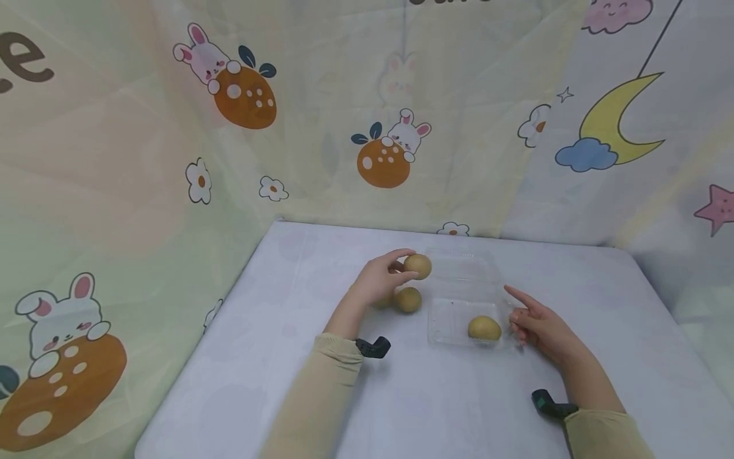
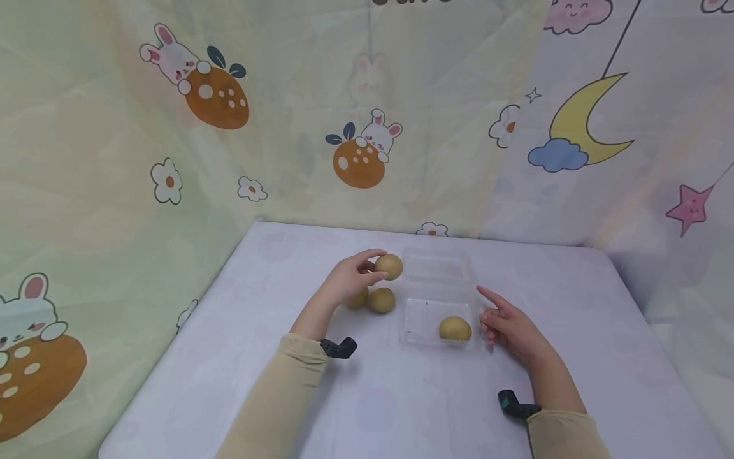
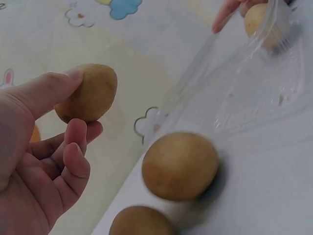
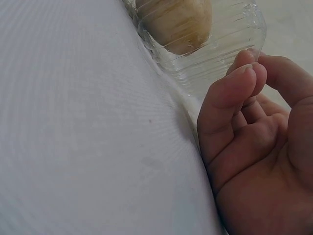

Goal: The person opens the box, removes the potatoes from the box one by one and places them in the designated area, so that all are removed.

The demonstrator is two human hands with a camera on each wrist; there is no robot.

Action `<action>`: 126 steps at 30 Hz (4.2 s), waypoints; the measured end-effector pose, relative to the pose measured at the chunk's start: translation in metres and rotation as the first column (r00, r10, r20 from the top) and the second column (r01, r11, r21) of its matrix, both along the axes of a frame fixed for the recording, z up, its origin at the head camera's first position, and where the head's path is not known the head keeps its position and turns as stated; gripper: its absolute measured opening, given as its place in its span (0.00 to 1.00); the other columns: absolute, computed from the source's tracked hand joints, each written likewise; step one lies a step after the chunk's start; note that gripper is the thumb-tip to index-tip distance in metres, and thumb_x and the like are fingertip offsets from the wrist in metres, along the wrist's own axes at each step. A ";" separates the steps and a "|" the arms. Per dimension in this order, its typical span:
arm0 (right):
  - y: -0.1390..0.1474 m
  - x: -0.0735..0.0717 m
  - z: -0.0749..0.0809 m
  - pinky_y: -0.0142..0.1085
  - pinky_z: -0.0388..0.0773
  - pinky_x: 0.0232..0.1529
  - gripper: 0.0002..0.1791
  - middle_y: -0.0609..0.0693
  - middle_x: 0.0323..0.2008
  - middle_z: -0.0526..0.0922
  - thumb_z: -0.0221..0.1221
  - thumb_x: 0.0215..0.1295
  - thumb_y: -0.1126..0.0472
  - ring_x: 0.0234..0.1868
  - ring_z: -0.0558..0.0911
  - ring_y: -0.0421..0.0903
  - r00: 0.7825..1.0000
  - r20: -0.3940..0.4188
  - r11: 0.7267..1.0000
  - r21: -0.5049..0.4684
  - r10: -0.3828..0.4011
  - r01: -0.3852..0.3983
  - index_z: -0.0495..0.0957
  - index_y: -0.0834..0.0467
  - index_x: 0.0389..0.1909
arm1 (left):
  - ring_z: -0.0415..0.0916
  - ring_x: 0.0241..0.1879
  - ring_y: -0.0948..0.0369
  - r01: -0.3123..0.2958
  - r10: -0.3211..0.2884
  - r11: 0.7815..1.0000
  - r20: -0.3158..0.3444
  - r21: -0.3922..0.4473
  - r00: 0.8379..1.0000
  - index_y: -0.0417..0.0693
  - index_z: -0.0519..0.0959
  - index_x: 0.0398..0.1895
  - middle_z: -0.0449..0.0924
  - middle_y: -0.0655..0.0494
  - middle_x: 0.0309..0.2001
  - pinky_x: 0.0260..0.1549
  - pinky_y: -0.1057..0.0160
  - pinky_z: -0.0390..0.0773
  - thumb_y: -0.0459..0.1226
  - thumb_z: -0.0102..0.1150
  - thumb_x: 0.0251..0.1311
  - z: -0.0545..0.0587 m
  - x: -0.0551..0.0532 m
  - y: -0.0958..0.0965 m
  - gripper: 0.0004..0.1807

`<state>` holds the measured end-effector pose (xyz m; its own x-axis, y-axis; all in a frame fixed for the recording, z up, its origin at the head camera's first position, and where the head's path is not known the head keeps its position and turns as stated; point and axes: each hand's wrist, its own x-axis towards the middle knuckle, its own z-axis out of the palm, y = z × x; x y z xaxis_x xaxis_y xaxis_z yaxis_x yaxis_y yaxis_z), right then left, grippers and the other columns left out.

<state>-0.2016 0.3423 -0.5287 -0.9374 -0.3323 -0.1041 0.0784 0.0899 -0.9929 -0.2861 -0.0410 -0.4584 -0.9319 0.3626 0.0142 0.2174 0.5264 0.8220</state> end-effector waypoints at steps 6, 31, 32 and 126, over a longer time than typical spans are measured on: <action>0.001 0.000 -0.001 0.30 0.77 0.27 0.37 0.40 0.28 0.77 0.51 0.76 0.60 0.25 0.75 0.35 1.000 0.001 1.000 -0.005 0.005 -0.005 0.44 0.53 0.79 | 0.79 0.48 0.63 -0.062 0.062 0.998 0.002 -0.016 0.998 0.86 0.71 0.59 0.82 0.65 0.46 0.46 0.57 0.79 0.62 0.65 0.55 -0.005 -0.002 -0.031 0.27; 0.001 -0.002 -0.001 0.32 0.77 0.27 0.36 0.40 0.27 0.77 0.50 0.77 0.60 0.25 0.75 0.36 1.000 -0.004 1.000 0.018 0.007 -0.007 0.44 0.52 0.79 | 0.80 0.38 0.58 -0.296 0.297 0.955 0.103 -0.027 0.949 0.69 0.73 0.64 0.83 0.48 0.48 0.37 0.62 0.79 0.55 0.67 0.57 -0.034 0.000 -0.129 0.30; 0.000 -0.002 -0.001 0.32 0.77 0.27 0.36 0.41 0.27 0.77 0.50 0.77 0.60 0.25 0.75 0.36 1.000 -0.003 1.000 0.018 0.006 -0.006 0.44 0.52 0.79 | 0.80 0.37 0.58 -0.297 0.299 0.954 0.104 -0.034 0.949 0.68 0.73 0.64 0.83 0.48 0.47 0.36 0.63 0.79 0.55 0.67 0.58 -0.035 0.000 -0.130 0.30; 0.001 -0.002 -0.002 0.30 0.76 0.27 0.37 0.40 0.28 0.76 0.49 0.77 0.62 0.25 0.75 0.34 0.999 -0.029 0.999 -0.007 0.034 -0.034 0.42 0.55 0.79 | 0.81 0.43 0.59 0.239 -0.221 0.943 0.102 -0.230 0.970 0.77 0.71 0.65 0.80 0.63 0.49 0.44 0.59 0.78 0.59 0.58 0.63 0.035 0.000 0.012 0.26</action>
<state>-0.2037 0.3433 -0.5308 -0.9282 -0.3645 -0.0747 0.0469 0.0845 -0.9953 -0.2862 -0.0290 -0.4238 -0.8177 0.5517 -0.1643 0.3000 0.6519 0.6964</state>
